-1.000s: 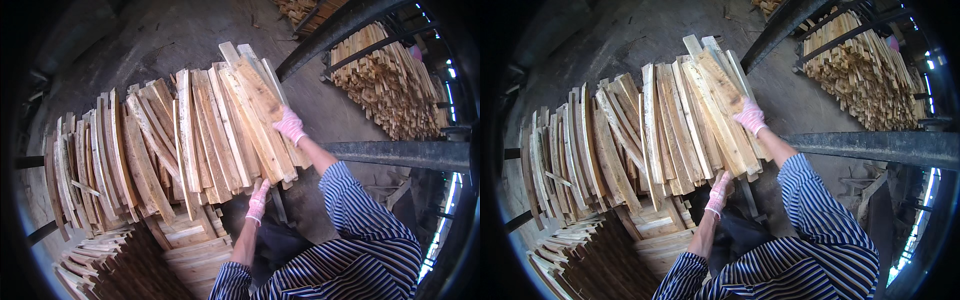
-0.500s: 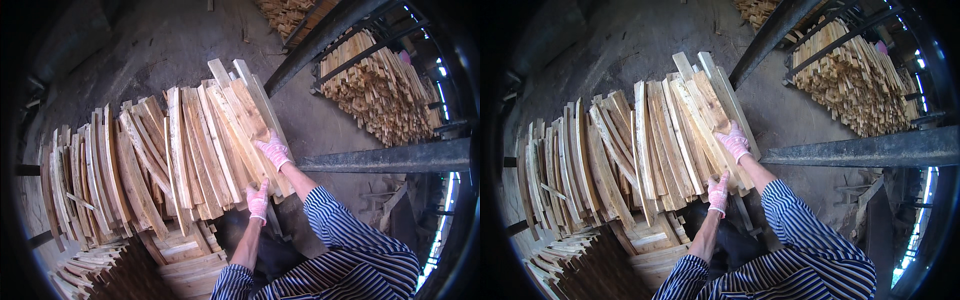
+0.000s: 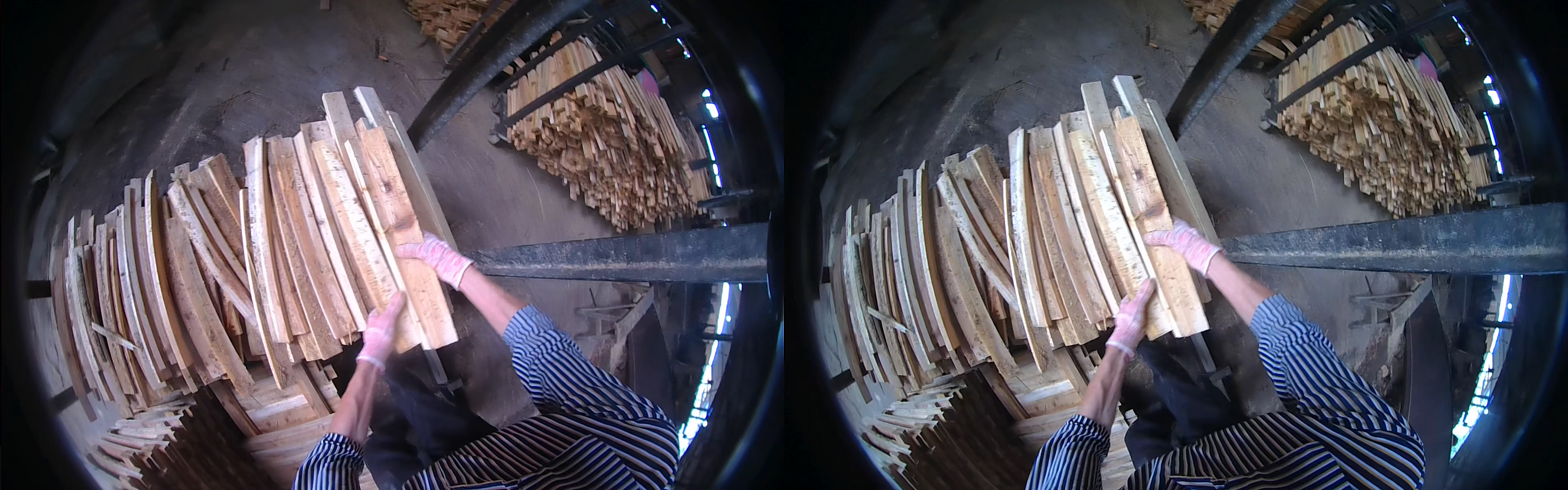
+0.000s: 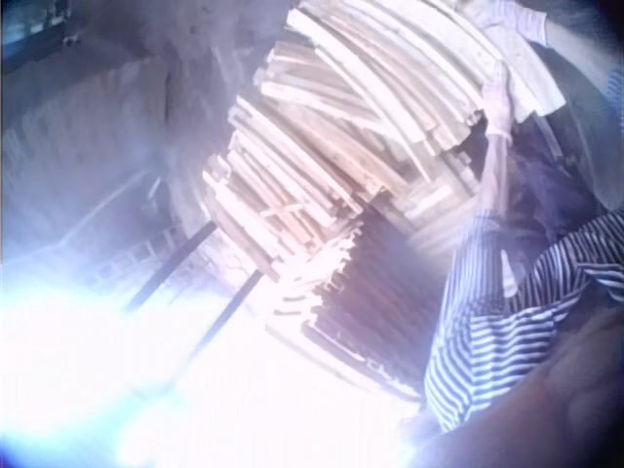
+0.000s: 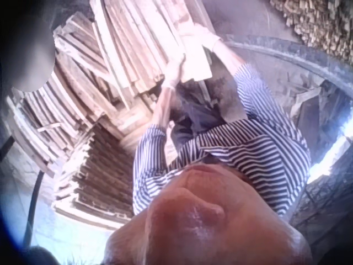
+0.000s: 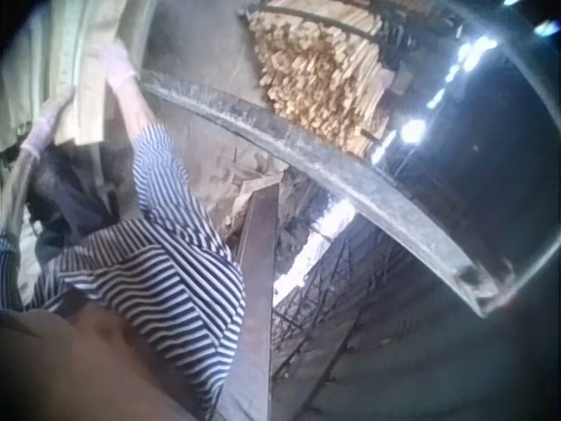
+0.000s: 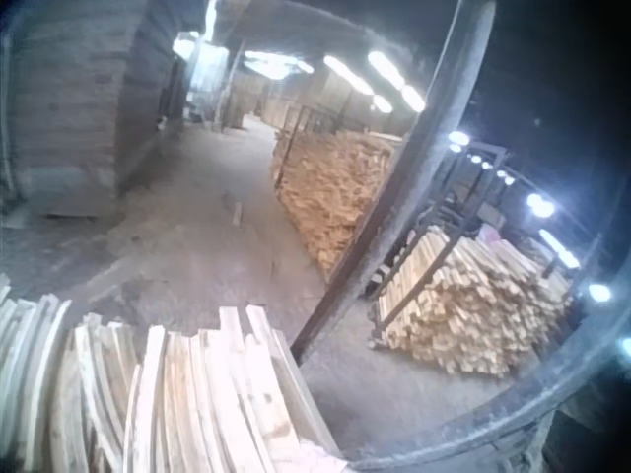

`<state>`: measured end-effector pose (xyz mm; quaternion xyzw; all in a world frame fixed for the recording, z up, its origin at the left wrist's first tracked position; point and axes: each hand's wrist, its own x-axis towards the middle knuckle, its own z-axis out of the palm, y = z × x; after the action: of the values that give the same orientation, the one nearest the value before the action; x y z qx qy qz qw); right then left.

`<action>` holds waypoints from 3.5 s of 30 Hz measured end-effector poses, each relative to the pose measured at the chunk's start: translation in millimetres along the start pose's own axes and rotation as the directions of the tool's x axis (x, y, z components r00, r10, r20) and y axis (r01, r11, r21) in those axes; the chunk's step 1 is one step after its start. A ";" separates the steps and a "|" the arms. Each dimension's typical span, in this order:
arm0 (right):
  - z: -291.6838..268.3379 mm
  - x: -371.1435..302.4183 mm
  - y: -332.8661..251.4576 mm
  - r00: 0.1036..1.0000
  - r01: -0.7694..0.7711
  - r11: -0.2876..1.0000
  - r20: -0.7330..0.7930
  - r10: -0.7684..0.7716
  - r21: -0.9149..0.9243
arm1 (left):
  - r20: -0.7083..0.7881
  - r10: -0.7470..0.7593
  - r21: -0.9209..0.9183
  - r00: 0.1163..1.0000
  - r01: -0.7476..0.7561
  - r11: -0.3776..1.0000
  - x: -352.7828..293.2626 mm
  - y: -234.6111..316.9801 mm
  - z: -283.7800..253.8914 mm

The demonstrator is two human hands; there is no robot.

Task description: The person repeatedly picks up small wooden planks from a pile and stacks them neatly on a growing pile. The person wears pink gloves and handles the planks one by one or in small groups, aligning them as they stack.

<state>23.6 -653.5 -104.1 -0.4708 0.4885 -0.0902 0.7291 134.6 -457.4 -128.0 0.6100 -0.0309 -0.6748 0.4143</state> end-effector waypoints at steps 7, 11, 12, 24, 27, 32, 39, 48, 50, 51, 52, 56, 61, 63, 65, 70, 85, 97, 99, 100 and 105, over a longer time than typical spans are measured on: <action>72.7 -89.8 60.4 0.959 -0.253 0.944 -0.077 0.274 0.214 | 0.118 0.057 -0.184 0.991 -0.035 0.982 -116.0 -62.4 -69.5; 70.9 -108.0 143.8 0.977 -0.206 0.918 0.118 0.175 0.340 | -0.041 0.021 -0.103 0.999 -0.026 0.994 -177.9 -51.2 -34.7; 66.6 -103.6 168.7 0.991 -0.102 0.950 0.110 0.072 0.294 | -0.046 0.100 -0.117 0.994 -0.105 0.988 -179.4 -65.0 -36.0; 151.5 -133.4 174.1 0.994 0.023 0.964 -0.110 0.006 0.266 | -0.083 0.218 0.193 0.972 -0.199 0.961 -154.8 -61.1 -71.2; 158.0 -186.8 199.0 0.993 0.007 0.905 0.107 -0.058 0.425 | -0.104 0.288 0.087 0.952 -0.279 0.956 -222.4 -112.3 -100.4; 236.1 -245.9 164.7 0.910 0.306 0.931 0.348 -0.224 -0.200 | -0.257 0.496 0.277 0.829 -0.429 0.860 -315.3 -172.9 -135.4; 420.6 -316.5 178.0 0.610 0.144 0.968 0.753 -0.249 0.204 | -0.563 0.423 0.029 0.710 -0.494 0.869 -448.2 -194.3 -263.8; 526.0 -322.4 311.5 0.266 0.770 0.608 0.963 -0.030 -0.194 | -0.615 0.594 0.691 0.518 -0.009 0.722 -481.7 -459.9 -318.3; 510.2 -288.5 377.3 0.363 0.747 0.536 0.917 0.167 -0.393 | -0.719 0.414 0.338 0.558 -0.240 0.910 -436.4 -472.6 -311.0; 507.1 -283.9 395.5 0.409 0.722 0.521 0.888 0.210 -0.456 | -0.702 0.337 0.178 0.627 -0.304 0.936 -418.0 -489.2 -319.7; 502.6 -275.4 411.1 0.397 0.714 0.578 0.909 0.130 -0.395 | -0.751 0.303 0.094 0.587 -0.360 0.928 -403.9 -505.6 -324.6; 517.3 -279.0 405.7 0.393 0.732 0.569 0.914 0.099 -0.376 | -0.741 0.154 -0.481 0.654 -0.676 0.559 -405.9 -585.5 -355.3; 498.4 -299.0 318.4 0.584 0.440 0.810 0.808 0.070 -0.388 | -0.783 0.297 -0.192 0.546 -0.667 0.720 -388.9 -483.9 -310.8; 485.0 -275.0 320.4 0.558 0.243 0.919 0.819 0.131 -0.312 | -0.809 0.067 -0.493 0.583 -0.737 0.462 -368.8 -428.6 -263.8; 460.5 -234.9 326.7 0.537 -0.157 0.961 0.798 0.276 -0.227 | -0.692 -0.135 -0.712 0.709 -0.639 0.293 -366.2 -348.0 -229.2; 446.6 -131.6 339.4 0.676 0.213 0.845 0.698 0.236 -0.491 | -0.686 -0.005 -0.727 0.728 -0.685 0.040 -298.3 -365.8 -246.5; 503.9 3.0 420.6 0.746 0.556 0.289 0.621 0.241 -0.780 | -0.732 -0.345 -0.675 0.588 -0.695 0.247 -199.3 -541.6 -363.5; 528.0 -70.1 474.1 0.476 0.872 0.164 0.877 -0.070 -0.461 | -0.715 -0.348 -0.695 0.607 -0.559 0.452 -183.4 -543.4 -397.6; 536.0 -107.2 452.9 0.442 0.887 0.073 0.885 0.149 -0.455 | -0.671 -0.344 -0.736 0.657 -0.530 0.423 -191.8 -535.8 -386.8; 538.5 -126.5 435.0 0.435 0.892 0.015 0.866 0.247 -0.453 | -0.646 -0.329 -0.755 0.689 -0.510 0.413 -194.0 -518.0 -384.6; 515.9 -102.1 411.2 0.521 0.689 0.365 0.778 0.350 -0.626 | -0.594 -0.107 -0.563 0.798 -0.317 0.763 -194.6 -434.3 -383.1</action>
<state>248.1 -62.1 -317.5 -0.8232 -0.0234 0.3385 0.4551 216.3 120.8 -307.8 0.6087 0.2947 -0.3927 0.6233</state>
